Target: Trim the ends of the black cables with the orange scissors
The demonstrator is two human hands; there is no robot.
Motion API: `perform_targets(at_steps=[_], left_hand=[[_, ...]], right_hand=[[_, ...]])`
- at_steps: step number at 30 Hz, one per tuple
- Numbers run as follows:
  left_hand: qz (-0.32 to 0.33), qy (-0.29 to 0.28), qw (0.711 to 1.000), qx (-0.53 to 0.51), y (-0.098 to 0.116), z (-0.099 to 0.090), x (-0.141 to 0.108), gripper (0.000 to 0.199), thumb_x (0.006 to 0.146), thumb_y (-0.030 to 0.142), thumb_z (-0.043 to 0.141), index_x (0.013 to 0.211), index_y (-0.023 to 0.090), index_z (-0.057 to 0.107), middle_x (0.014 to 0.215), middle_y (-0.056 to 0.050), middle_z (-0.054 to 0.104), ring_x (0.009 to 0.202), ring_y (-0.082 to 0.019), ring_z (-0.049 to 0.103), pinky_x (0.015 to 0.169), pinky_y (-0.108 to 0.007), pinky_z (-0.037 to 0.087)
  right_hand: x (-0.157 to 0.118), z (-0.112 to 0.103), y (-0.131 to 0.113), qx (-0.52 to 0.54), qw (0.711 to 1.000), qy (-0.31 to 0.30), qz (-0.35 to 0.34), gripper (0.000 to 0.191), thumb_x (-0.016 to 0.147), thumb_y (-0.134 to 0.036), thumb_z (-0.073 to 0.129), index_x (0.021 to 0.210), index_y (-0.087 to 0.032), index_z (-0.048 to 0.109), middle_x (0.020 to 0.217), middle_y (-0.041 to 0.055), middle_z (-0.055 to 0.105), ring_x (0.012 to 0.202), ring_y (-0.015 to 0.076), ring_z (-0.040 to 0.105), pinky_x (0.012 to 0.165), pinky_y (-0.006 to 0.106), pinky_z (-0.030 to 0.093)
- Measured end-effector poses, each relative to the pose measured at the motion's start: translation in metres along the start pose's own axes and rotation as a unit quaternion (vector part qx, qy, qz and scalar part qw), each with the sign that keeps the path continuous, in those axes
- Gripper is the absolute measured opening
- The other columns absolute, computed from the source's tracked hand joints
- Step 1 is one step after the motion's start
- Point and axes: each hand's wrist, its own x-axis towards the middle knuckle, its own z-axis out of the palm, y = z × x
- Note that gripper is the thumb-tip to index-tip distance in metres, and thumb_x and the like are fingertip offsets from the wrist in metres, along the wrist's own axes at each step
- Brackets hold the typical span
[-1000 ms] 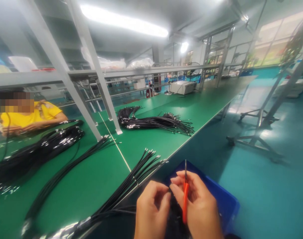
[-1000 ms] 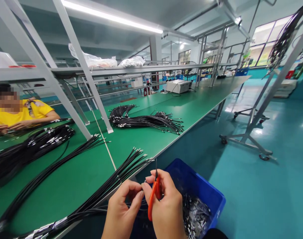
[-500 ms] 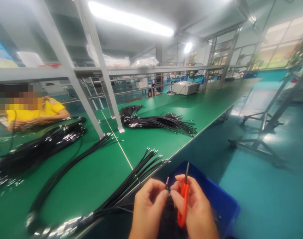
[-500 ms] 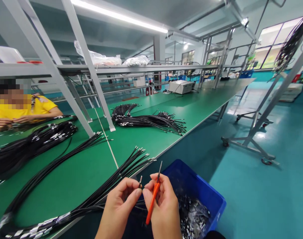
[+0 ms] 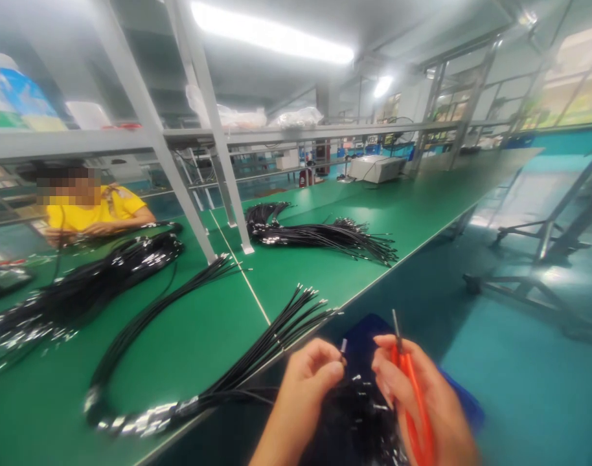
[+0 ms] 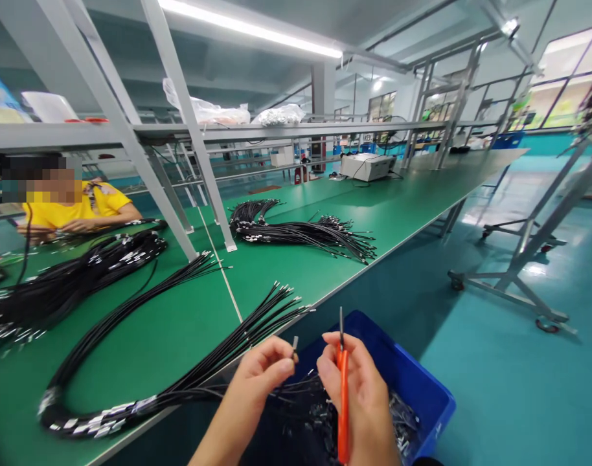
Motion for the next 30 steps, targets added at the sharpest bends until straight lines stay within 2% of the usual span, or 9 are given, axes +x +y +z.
perform_targets(at_steps=[2, 5, 9, 12, 18, 23, 25, 27, 30], left_hand=[[0.018, -0.028, 0.986, 0.163, -0.006, 0.01, 0.001, 0.011, 0.076, 0.019, 0.055, 0.069, 0.02, 0.063, 0.068, 0.001, 0.064, 0.067, -0.015, 0.058, 0.064, -0.024, 0.045], [0.019, -0.005, 0.92, 0.392, -0.013, 0.006, 0.003, 0.013, 0.077, 0.017, 0.058, 0.073, 0.025, 0.068, 0.08, 0.0, 0.069, 0.078, -0.018, 0.062, 0.072, -0.027, 0.044], [-0.046, 0.15, 0.827, 0.539, -0.02, -0.03, 0.007, 0.02, 0.086, 0.013, 0.046, 0.09, 0.017, 0.065, 0.096, -0.013, 0.064, 0.095, -0.03, 0.055, 0.082, -0.041, 0.038], [-0.079, 0.182, 0.783, 0.589, -0.023, -0.056, 0.01, 0.011, 0.082, 0.012, 0.053, 0.085, 0.016, 0.063, 0.091, -0.012, 0.064, 0.094, -0.031, 0.055, 0.08, -0.041, 0.037], [-0.109, 0.173, 0.784, 0.586, -0.018, -0.078, 0.012, 0.011, 0.084, 0.027, 0.056, 0.074, 0.023, 0.058, 0.073, 0.001, 0.066, 0.071, -0.019, 0.061, 0.057, -0.026, 0.035], [-0.108, 0.16, 0.779, 0.597, -0.014, -0.086, 0.013, 0.018, 0.09, 0.025, 0.047, 0.076, 0.023, 0.058, 0.068, 0.0, 0.068, 0.067, -0.019, 0.062, 0.057, -0.026, 0.033], [-0.097, 0.14, 0.775, 0.609, -0.015, -0.085, 0.012, 0.013, 0.088, 0.023, 0.049, 0.079, 0.023, 0.059, 0.075, -0.001, 0.069, 0.072, -0.02, 0.063, 0.058, -0.026, 0.034], [-0.084, 0.122, 0.77, 0.621, -0.018, -0.082, 0.011, 0.008, 0.085, 0.021, 0.053, 0.08, 0.024, 0.059, 0.083, -0.001, 0.069, 0.08, -0.02, 0.063, 0.061, -0.026, 0.036], [-0.075, 0.119, 0.762, 0.632, -0.023, -0.077, 0.011, 0.011, 0.084, 0.017, 0.052, 0.077, 0.023, 0.058, 0.086, -0.001, 0.066, 0.085, -0.021, 0.062, 0.063, -0.026, 0.037]], right_hand=[[0.003, -0.007, -0.002, -0.002, 1.0, -0.001, -0.007, 0.036, 0.062, -0.04, 0.078, 0.089, -0.022, 0.064, 0.071, 0.0002, 0.061, 0.066, 0.0171, 0.056, 0.06, 0.027, 0.046], [0.01, -0.018, -0.002, -0.016, 1.0, 0.012, 0.006, 0.038, 0.059, -0.04, 0.08, 0.089, -0.022, 0.065, 0.068, -0.0003, 0.06, 0.061, 0.0161, 0.054, 0.054, 0.026, 0.045], [0.014, -0.023, 0.002, -0.027, 0.999, 0.014, 0.032, 0.04, 0.056, -0.041, 0.081, 0.088, -0.023, 0.066, 0.064, -0.0022, 0.057, 0.056, 0.0124, 0.048, 0.048, 0.021, 0.04], [0.013, -0.019, 0.001, -0.022, 0.999, 0.001, 0.031, 0.038, 0.058, -0.042, 0.08, 0.087, -0.024, 0.065, 0.064, -0.0023, 0.057, 0.055, 0.0124, 0.046, 0.048, 0.022, 0.039], [0.012, -0.015, -0.001, -0.018, 1.0, 0.007, 0.006, 0.037, 0.061, -0.041, 0.078, 0.089, -0.022, 0.065, 0.064, -0.0012, 0.058, 0.054, 0.0139, 0.048, 0.047, 0.025, 0.04], [0.012, -0.008, 0.008, -0.11, 0.991, -0.032, -0.072, 0.03, 0.069, -0.043, 0.07, 0.09, -0.023, 0.062, 0.074, 0.0016, 0.066, 0.058, 0.0165, 0.056, 0.053, 0.027, 0.046], [0.017, 0.002, 0.018, -0.224, 0.964, -0.084, -0.114, 0.028, 0.075, -0.043, 0.062, 0.095, -0.023, 0.06, 0.075, 0.0021, 0.067, 0.064, 0.0199, 0.06, 0.059, 0.03, 0.048], [0.025, 0.012, 0.031, -0.363, 0.906, -0.155, -0.15, 0.029, 0.079, -0.039, 0.057, 0.103, -0.023, 0.058, 0.065, -0.0003, 0.063, 0.059, 0.0205, 0.058, 0.059, 0.031, 0.047], [0.034, 0.021, 0.055, -0.406, 0.882, -0.167, -0.169, 0.017, 0.071, -0.026, 0.063, 0.088, -0.024, 0.063, 0.078, 0.005, 0.067, 0.074, 0.0253, 0.061, 0.068, 0.034, 0.045]])
